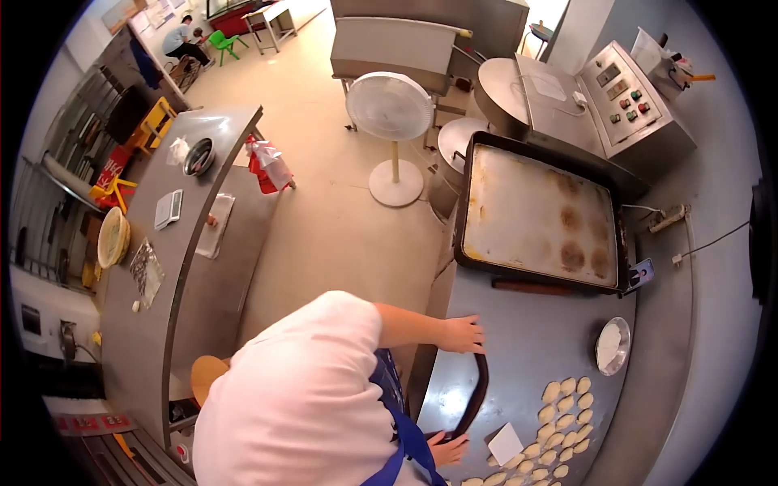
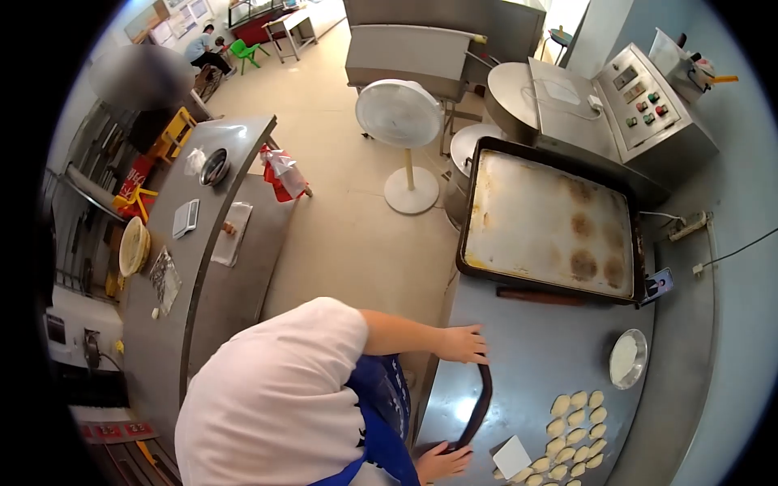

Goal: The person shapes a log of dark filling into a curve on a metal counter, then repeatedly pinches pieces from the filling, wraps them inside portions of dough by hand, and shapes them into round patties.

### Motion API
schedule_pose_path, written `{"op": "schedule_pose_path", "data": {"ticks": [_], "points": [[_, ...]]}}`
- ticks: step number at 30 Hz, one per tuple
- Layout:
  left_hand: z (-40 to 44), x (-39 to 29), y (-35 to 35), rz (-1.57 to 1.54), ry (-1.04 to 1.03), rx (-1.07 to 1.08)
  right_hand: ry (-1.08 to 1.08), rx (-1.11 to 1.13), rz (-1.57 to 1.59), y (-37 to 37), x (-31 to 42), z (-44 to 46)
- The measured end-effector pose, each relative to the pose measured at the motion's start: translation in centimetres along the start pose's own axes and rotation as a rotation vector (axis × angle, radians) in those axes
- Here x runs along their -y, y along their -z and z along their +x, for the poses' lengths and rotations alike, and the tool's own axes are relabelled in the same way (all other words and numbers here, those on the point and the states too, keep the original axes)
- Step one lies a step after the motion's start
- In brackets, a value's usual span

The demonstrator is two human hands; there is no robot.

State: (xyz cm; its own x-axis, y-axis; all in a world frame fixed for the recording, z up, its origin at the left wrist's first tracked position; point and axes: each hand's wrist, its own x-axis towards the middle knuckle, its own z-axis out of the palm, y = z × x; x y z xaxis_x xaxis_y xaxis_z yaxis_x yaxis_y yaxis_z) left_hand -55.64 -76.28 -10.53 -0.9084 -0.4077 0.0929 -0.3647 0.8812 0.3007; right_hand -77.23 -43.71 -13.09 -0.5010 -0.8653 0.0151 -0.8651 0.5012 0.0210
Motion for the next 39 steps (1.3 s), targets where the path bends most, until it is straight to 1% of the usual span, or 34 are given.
{"op": "schedule_pose_path", "data": {"ticks": [2,3,4,5,6,7,8,9,10,11,13,14,15,17,18,20,21,22,23,24,25,26,27,28,29,30,31,32,33,34,35,36,38,39], "points": [[-1.6,-1.1,-1.8,0.08,0.101,-0.057,0.09,0.12,0.161,-3.3,-5.4,-0.2],[-1.9,-1.8,-2.1,0.021,0.171,-0.026,0.144,0.18,0.238,-3.2,-6.2,0.9],[-2.1,-2.5,-2.4,-0.039,0.241,0.003,0.21,0.297,0.248,-3.0,-7.2,2.5],[-2.3,-3.1,-2.7,-0.104,0.312,0.029,0.277,0.417,0.249,2.2,-5.6,4.4],[-2.7,-3.8,-2.8,-0.102,0.375,0.002,0.341,0.542,0.246,5.1,-5.1,5.8],[-3.1,-5.0,-2.9,-0.106,0.434,-0.02,0.43,0.491,0.283,4.4,-6.4,7.2],[-3.3,-6.0,-2.8,-0.107,0.489,-0.037,0.362,0.44,0.511,6.5,-5.8,8.4],[-3.4,-7.1,-1.3,-0.386,0.633,0.126,0.291,0.386,0.745,8.4,-4.9,9.7],[-3.3,-8.6,0.8,-0.672,0.765,0.288,0.246,0.517,0.84,8.0,-5.6,12.7],[-3.3,-9.6,2.0,-0.963,0.886,0.451,0.192,0.683,0.904,12.8,-2.8,14.2],[-3.2,-11.3,-1.6,-1.866,1.124,0.297,0.444,0.602,0.763,11.9,-2.1,19.4],[-2.9,-11.9,-2.9,-2.329,1.19,0.169,0.472,0.576,0.648,15.5,0.6,20.0],[-2.1,-12.7,-2.6,-2.439,1.106,0.097,0.494,0.549,0.534,19.3,3.3,20.4],[0.0,-14.9,-0.3,-2.64,0.936,-0.027,0.618,0.297,0.452,20.5,4.7,21.5],[1.1,-16.3,0.8,-2.629,0.931,-0.086,0.666,0.17,0.412,20.7,4.6,21.6],[3.6,-18.9,2.5,-2.596,0.91,-0.198,0.554,0.237,0.538,21.2,3.4,20.7],[4.6,-20.1,1.6,-2.567,0.917,-0.187,0.498,0.269,0.597,21.2,2.7,20.4],[5.6,-21.3,0.4,-2.539,0.928,-0.175,0.485,0.27,0.577,19.8,1.7,20.3],[6.3,-22.2,-1.2,-2.495,0.998,-0.143,0.468,0.277,0.553,17.3,0.0,19.9],[7.7,-22.9,-5.4,-2.521,1.088,-0.117,0.45,0.285,0.526,14.9,-1.7,19.3],[8.4,-23.1,-7.5,-2.396,1.24,0.09,0.554,0.182,0.35,13.0,-3.1,17.8],[8.8,-23.4,-9.0,-2.25,1.369,0.309,0.543,0.109,0.478,12.8,-2.9,15.5],[8.4,-23.6,-10.1,-2.351,1.207,0.343,0.395,0.189,0.794,14.2,-1.4,13.4],[7.8,-24.2,-10.8,-2.441,1.042,0.422,0.36,0.239,1.005,13.6,-0.9,11.6],[7.5,-25.1,-10.7,-2.503,0.98,0.336,0.409,0.188,1.166,12.7,-0.2,9.2],[6.2,-25.5,-7.9,-2.594,0.88,0.216,0.435,0.207,1.186,14.0,1.3,6.9],[6.7,-24.7,-9.9,-2.548,0.854,0.233,0.511,0.171,1.077,10.9,1.1,6.0],[7.3,-23.9,-12.1,-2.502,0.828,0.248,0.474,0.041,1.063,11.3,1.6,5.9],[7.9,-23.1,-14.3,-2.56,0.643,0.251,0.429,-0.087,1.043,11.7,2.0,5.8],[7.7,-25.5,-1.3,-2.637,1.006,0.201,0.255,0.02,0.93,10.7,0.9,6.3],[7.7,-25.3,0.8,-2.627,0.854,0.394,0.108,0.042,0.927,9.5,-0.1,6.9],[8.0,-25.0,1.8,-2.471,0.553,0.488,-0.005,0.02,0.775,8.4,-1.4,7.5],[7.7,-24.4,5.5,-2.272,0.777,0.506,-0.098,-0.048,0.588,7.1,-4.1,8.2],[7.5,-23.1,5.8,-2.292,0.721,0.553,-0.131,-0.069,0.581,6.7,-5.1,8.9]]}}
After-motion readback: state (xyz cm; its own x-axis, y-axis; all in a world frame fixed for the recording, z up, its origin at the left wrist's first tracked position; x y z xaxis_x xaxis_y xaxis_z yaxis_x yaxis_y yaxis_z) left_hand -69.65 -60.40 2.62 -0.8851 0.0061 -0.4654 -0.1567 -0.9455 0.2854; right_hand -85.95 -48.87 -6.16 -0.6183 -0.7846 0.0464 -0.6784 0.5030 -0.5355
